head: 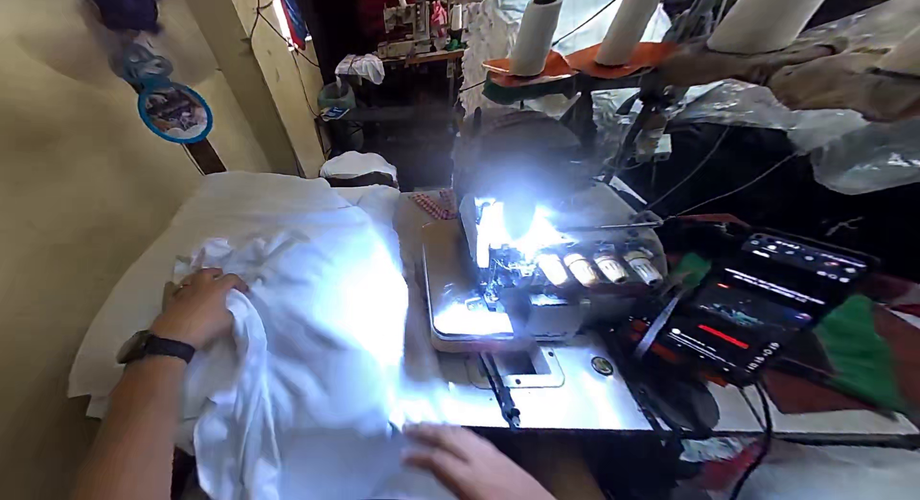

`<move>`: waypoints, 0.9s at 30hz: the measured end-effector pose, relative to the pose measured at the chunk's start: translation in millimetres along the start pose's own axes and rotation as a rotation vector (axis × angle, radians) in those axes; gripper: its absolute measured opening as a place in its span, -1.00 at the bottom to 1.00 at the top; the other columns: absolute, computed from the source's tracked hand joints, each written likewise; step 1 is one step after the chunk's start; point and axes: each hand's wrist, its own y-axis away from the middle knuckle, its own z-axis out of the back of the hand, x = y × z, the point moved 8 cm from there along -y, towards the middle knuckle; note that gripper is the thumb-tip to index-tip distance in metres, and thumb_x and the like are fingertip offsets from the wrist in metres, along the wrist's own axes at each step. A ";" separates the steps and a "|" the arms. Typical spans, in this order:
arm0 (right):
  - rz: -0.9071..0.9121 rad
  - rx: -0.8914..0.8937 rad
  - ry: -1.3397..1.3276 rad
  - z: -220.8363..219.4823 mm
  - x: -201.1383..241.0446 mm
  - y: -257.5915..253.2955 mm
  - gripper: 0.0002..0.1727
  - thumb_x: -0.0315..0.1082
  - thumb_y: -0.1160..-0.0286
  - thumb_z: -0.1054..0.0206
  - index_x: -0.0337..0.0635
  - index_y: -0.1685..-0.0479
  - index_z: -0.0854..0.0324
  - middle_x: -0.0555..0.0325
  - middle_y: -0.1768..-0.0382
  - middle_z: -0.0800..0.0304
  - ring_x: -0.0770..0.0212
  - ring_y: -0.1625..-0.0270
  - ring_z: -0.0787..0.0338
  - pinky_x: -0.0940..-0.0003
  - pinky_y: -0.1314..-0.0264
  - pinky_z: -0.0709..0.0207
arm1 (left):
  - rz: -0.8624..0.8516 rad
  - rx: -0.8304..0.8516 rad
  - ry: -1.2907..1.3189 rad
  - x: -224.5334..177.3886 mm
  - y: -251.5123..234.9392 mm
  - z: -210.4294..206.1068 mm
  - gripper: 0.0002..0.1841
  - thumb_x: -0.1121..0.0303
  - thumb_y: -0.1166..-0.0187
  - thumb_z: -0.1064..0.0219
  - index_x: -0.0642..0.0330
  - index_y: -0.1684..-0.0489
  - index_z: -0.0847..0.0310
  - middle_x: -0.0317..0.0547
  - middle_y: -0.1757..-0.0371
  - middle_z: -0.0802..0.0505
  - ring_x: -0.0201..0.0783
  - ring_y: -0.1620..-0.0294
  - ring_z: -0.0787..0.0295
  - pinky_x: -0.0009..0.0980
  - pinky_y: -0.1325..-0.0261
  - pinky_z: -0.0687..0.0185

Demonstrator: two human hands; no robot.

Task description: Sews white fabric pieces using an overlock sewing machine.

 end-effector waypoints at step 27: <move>-0.187 -0.816 -0.525 52.8 -84.2 -47.2 -0.80 -0.47 -0.60 -0.25 -0.26 0.02 -0.79 0.27 0.17 -0.88 0.54 0.12 -0.82 0.64 0.00 -0.70 | -0.537 0.039 1.004 -215.8 48.9 -23.4 -0.91 0.39 -0.62 -0.39 0.14 0.07 -0.66 -0.25 0.22 -0.78 -0.44 0.22 -0.73 -0.49 0.10 -0.68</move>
